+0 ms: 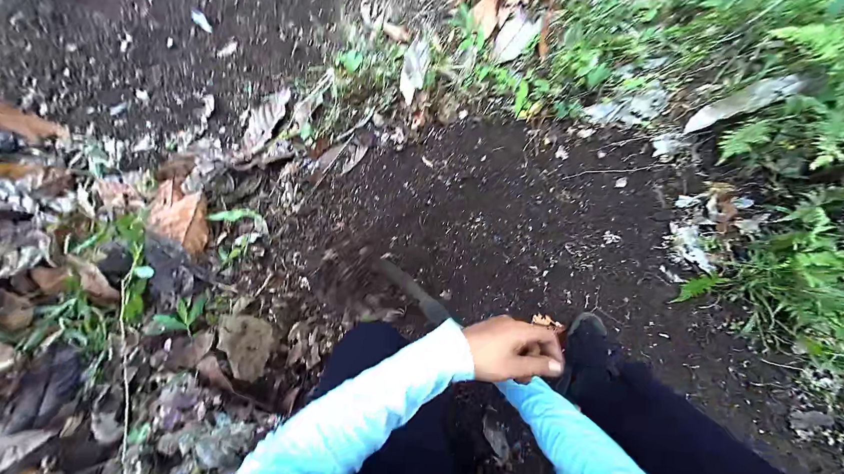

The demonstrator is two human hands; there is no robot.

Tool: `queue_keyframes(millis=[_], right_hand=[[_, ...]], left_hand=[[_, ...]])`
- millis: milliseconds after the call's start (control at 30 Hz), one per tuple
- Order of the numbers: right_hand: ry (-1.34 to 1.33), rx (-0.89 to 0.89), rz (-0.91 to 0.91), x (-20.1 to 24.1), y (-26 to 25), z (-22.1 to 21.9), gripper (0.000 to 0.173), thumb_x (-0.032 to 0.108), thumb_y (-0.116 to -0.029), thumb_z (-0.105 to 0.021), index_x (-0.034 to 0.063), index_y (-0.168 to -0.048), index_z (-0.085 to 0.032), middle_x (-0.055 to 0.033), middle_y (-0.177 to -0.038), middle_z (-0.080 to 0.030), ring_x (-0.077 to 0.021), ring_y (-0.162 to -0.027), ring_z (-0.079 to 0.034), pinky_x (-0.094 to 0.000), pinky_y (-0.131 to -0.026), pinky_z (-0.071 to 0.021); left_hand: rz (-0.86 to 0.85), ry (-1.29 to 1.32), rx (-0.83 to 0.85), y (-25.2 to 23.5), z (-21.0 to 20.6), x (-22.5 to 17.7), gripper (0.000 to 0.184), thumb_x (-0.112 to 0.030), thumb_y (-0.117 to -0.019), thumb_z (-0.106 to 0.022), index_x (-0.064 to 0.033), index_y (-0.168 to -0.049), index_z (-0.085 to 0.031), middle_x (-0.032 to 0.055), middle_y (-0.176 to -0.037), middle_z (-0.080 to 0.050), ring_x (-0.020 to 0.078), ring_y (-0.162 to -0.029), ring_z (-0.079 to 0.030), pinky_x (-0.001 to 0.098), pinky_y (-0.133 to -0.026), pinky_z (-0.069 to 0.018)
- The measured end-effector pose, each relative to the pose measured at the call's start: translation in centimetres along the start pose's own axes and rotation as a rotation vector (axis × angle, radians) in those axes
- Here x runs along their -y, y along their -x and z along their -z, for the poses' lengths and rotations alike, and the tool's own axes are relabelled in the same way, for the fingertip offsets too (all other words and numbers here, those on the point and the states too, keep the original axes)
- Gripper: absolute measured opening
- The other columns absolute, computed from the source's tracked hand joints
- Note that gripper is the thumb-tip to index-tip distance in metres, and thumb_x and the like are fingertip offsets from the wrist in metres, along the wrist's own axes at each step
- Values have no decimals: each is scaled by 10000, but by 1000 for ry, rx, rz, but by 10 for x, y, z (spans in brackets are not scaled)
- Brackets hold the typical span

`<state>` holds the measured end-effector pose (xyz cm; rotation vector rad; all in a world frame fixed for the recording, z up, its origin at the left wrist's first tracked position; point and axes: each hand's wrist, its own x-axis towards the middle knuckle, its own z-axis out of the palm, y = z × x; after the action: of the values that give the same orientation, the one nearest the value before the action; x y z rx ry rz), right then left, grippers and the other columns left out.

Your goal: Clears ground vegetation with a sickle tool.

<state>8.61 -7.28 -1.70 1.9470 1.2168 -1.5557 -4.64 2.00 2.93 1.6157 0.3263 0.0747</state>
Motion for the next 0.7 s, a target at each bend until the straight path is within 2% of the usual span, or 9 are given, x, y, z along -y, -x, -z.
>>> queue_keyframes(millis=[67,100,167,233,367,467,567,633,700], right_hand=[[176,-145,107,13,-40,50,512,176,-1061,-551,21,-1536,-436,-299,-1428,-567,-447,-1338,-548,-575,-1131,-411],[304,-211,130,16,-62,79,555,159,-1051,-549,72,-1573,-381,-317,-1388,-587,-506,-1289,-571,-659,-1074,-441],[437,-320,89,21,-70,148,589,119,-1056,-520,147,-1610,-325,-307,-1387,-591,-533,-1267,-574,-705,-1035,-440],[461,-456,52,12,-52,213,560,91,-1049,-539,177,-1581,-389,-286,-1364,-612,-522,-1230,-600,-710,-1003,-456],[323,-708,15,-54,-44,297,580,72,-978,-627,186,-1525,-470,-283,-1251,-673,-518,-1149,-646,-729,-930,-491],[-25,-642,-12,-103,-52,297,649,141,-1001,-645,80,-1580,-359,-322,-1355,-601,-478,-1225,-623,-648,-1025,-487],[-557,-571,-5,-158,-84,273,616,146,-1029,-640,49,-1556,-335,-265,-1245,-605,-315,-922,-668,-446,-824,-560],[-861,-587,3,-189,-116,277,583,122,-1030,-635,50,-1537,-358,-229,-1142,-597,-242,-774,-605,-385,-708,-535],[-1039,-633,11,-218,-137,303,523,172,-1056,-605,12,-1502,-385,-189,-1051,-588,-193,-719,-573,-349,-676,-521]], left_hand=[[1,54,-240,20,-5,9,306,-157,-1040,-530,81,-1192,-647,162,-910,-702,192,-740,-678,381,-748,-584],[35,78,-342,31,-8,18,311,-163,-1037,-520,74,-1195,-645,136,-929,-705,158,-740,-674,353,-735,-585],[161,94,-489,53,-14,39,307,-170,-1034,-517,52,-1206,-641,102,-944,-714,138,-747,-680,348,-733,-590],[286,77,-578,70,-19,58,297,-152,-1021,-532,50,-1208,-643,107,-934,-720,162,-757,-690,381,-761,-592],[406,197,-659,56,-25,53,266,-104,-1035,-508,65,-1214,-609,87,-870,-700,140,-732,-690,337,-739,-593],[357,193,-630,0,-17,31,280,-121,-1042,-505,58,-1231,-608,97,-917,-712,151,-779,-707,345,-770,-602],[271,123,-610,-67,0,2,291,-133,-1038,-509,48,-1239,-614,104,-967,-706,156,-819,-707,354,-805,-599],[219,57,-663,-102,20,-18,285,-127,-1028,-519,44,-1231,-623,90,-987,-704,135,-825,-704,334,-805,-599],[197,-19,-750,-128,40,-31,282,-117,-1018,-519,48,-1218,-629,75,-976,-709,119,-813,-707,322,-790,-608]])
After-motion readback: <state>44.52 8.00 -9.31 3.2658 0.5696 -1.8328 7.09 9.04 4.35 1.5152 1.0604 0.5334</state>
